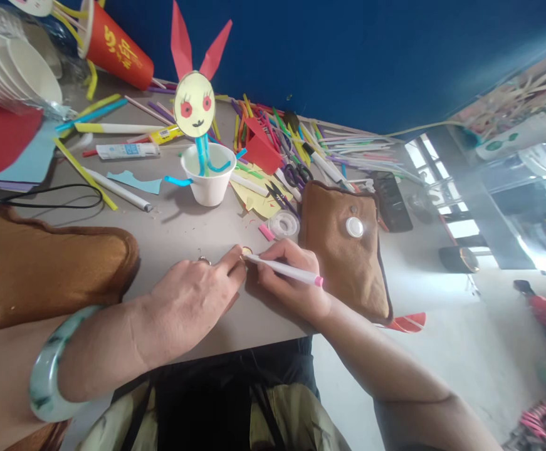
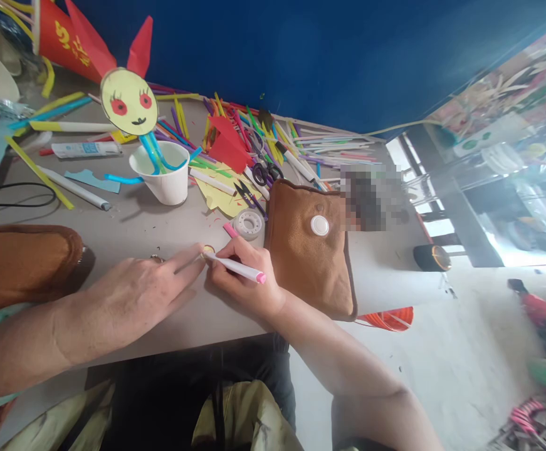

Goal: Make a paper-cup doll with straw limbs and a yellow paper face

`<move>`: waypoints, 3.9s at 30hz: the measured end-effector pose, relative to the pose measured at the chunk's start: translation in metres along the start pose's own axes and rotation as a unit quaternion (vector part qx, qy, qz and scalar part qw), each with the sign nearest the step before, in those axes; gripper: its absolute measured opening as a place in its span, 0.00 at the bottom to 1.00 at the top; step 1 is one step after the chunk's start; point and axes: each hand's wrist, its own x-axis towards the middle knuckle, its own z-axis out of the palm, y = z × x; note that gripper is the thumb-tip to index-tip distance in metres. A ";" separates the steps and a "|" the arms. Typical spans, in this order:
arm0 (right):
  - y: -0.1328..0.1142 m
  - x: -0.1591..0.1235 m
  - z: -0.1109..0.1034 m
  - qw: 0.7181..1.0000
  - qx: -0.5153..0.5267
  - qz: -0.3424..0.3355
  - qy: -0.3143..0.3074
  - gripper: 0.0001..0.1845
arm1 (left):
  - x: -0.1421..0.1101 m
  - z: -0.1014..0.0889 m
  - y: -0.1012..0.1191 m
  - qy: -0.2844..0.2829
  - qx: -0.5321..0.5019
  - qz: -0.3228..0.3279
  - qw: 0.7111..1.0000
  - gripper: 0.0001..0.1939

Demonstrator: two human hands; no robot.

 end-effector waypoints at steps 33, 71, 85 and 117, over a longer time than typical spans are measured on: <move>-0.001 -0.002 -0.003 1.000 0.001 0.026 -0.005 0.06 | -0.002 0.007 0.000 0.038 -0.014 -0.004 0.999 0.19; -0.001 0.000 -0.002 1.000 0.005 0.018 -0.009 0.04 | -0.001 0.005 -0.001 0.016 0.001 0.000 1.000 0.19; -0.002 -0.001 -0.003 1.000 0.009 0.022 -0.017 0.06 | 0.000 0.006 0.000 0.024 0.016 0.003 1.000 0.21; -0.002 -0.001 -0.003 0.999 -0.018 0.037 0.026 0.06 | -0.002 0.008 0.000 0.034 0.000 0.002 0.999 0.25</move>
